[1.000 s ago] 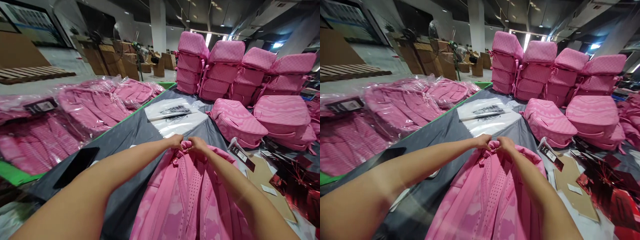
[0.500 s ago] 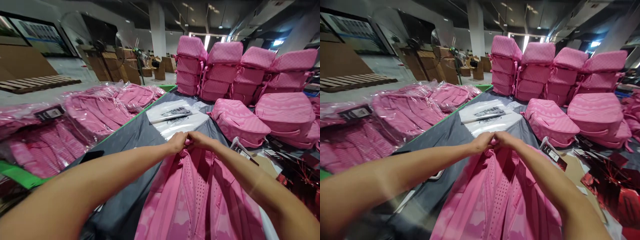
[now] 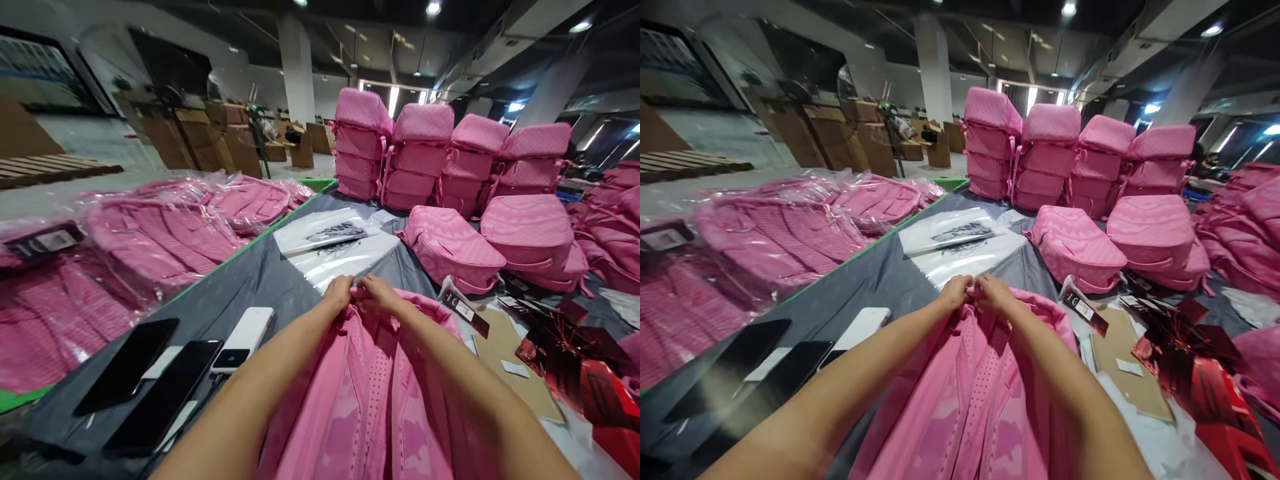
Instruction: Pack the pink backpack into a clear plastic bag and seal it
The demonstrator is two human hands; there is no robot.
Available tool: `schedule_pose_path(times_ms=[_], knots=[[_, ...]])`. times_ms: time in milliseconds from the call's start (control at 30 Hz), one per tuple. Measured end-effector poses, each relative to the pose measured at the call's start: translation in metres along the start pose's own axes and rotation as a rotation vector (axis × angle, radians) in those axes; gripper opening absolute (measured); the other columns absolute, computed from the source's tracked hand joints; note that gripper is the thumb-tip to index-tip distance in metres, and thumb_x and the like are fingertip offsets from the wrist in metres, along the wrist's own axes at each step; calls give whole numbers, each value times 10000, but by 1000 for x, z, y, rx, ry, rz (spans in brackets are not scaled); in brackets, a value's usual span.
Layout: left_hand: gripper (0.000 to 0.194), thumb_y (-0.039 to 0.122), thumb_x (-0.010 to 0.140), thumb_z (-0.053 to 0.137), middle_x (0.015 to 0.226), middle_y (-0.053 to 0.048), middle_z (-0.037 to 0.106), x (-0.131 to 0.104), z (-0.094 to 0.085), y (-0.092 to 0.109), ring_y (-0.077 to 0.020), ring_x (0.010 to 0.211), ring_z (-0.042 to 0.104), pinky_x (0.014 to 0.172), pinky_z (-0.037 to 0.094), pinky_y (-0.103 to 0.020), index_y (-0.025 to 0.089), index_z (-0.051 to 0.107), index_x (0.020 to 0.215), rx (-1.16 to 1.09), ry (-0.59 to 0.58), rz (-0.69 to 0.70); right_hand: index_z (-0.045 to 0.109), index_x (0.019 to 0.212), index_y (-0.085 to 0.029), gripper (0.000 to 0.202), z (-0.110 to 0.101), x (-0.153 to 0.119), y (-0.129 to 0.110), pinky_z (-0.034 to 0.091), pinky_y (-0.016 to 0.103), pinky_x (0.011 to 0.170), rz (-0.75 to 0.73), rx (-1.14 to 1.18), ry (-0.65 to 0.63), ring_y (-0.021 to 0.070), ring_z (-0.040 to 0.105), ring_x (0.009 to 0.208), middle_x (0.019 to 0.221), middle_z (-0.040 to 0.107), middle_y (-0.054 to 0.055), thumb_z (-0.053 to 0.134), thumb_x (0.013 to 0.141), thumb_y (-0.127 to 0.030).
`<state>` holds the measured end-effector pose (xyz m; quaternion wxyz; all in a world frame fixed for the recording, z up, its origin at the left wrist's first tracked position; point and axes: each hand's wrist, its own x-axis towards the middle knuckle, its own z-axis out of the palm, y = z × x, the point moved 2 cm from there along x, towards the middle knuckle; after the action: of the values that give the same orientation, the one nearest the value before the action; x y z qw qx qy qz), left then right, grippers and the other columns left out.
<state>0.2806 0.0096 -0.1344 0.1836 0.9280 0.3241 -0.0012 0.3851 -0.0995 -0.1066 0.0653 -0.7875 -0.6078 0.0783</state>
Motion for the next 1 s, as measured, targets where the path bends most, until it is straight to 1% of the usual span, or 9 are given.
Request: schedule_pose_path(times_ms=[133, 200, 267, 367, 533, 633, 833, 900, 1000], knots=[[220, 305, 921, 691, 1220, -97, 647, -6, -7, -1, -251, 1137, 614, 979, 518, -464, 144, 667, 1069, 75, 27, 43, 549, 1379, -170, 503, -28, -65, 49, 416, 322, 1023, 126, -66, 50, 263, 539, 1286, 1410, 570, 141, 607, 883, -108], [221, 301, 916, 695, 1224, -95, 647, -7, -12, 2, -253, 1146, 610, 989, 510, -470, 145, 669, 1070, 95, 19, 77, 600, 1297, -136, 459, -33, -88, 73, 461, 331, 935, 217, -93, 24, 285, 600, 1197, 1313, 632, 170, 648, 842, -99], [244, 341, 892, 713, 1185, -94, 658, -6, -18, 8, -258, 1116, 625, 955, 519, -440, 156, 679, 1047, 102, -8, 111, 683, 1096, -143, 308, -32, -98, 88, 489, 302, 826, 261, -100, -33, 249, 669, 1018, 1093, 719, 111, 709, 791, -106], [360, 434, 815, 764, 1185, -110, 645, -6, -20, 16, -277, 1124, 621, 918, 514, -366, 185, 681, 1060, 99, -33, 170, 688, 903, -141, 133, -22, -91, 98, 509, 300, 765, 283, -95, -87, 195, 674, 864, 902, 718, 37, 755, 794, -178], [470, 296, 757, 807, 1300, -125, 579, -2, -5, 14, -295, 1252, 524, 1027, 442, -356, 200, 597, 1166, 112, -39, 236, 704, 907, -164, 332, -2, -65, 111, 489, 297, 742, 297, -76, -119, 244, 680, 904, 957, 734, 83, 855, 613, -190], [507, 285, 722, 839, 1289, -120, 594, 10, 0, 13, -308, 1241, 534, 1017, 447, -368, 211, 586, 1154, 105, -64, 235, 716, 860, -196, 379, 8, -57, 121, 468, 262, 711, 308, -46, -142, 261, 695, 907, 881, 739, 42, 883, 522, -156], [456, 283, 544, 933, 1036, -53, 698, 39, -3, 13, -287, 1039, 648, 806, 491, -282, 222, 651, 898, 85, -120, 223, 704, 792, -193, 362, 3, -53, 122, 438, 231, 640, 353, -44, -146, 218, 689, 809, 762, 704, -4, 918, 507, -135], [384, 291, 563, 912, 938, -27, 705, 38, -2, 11, -267, 978, 661, 745, 473, -261, 227, 649, 835, 75, -107, 225, 709, 881, -187, 426, -3, -60, 117, 428, 243, 653, 364, -68, -99, 234, 682, 860, 858, 717, 25, 925, 516, -157], [301, 302, 612, 864, 876, -15, 697, 30, 0, 6, -253, 929, 658, 692, 440, -253, 224, 641, 799, 61, -70, 231, 686, 1083, -195, 444, -6, -76, 105, 424, 255, 725, 352, -80, -1, 232, 662, 978, 1083, 702, 73, 866, 680, -241]])
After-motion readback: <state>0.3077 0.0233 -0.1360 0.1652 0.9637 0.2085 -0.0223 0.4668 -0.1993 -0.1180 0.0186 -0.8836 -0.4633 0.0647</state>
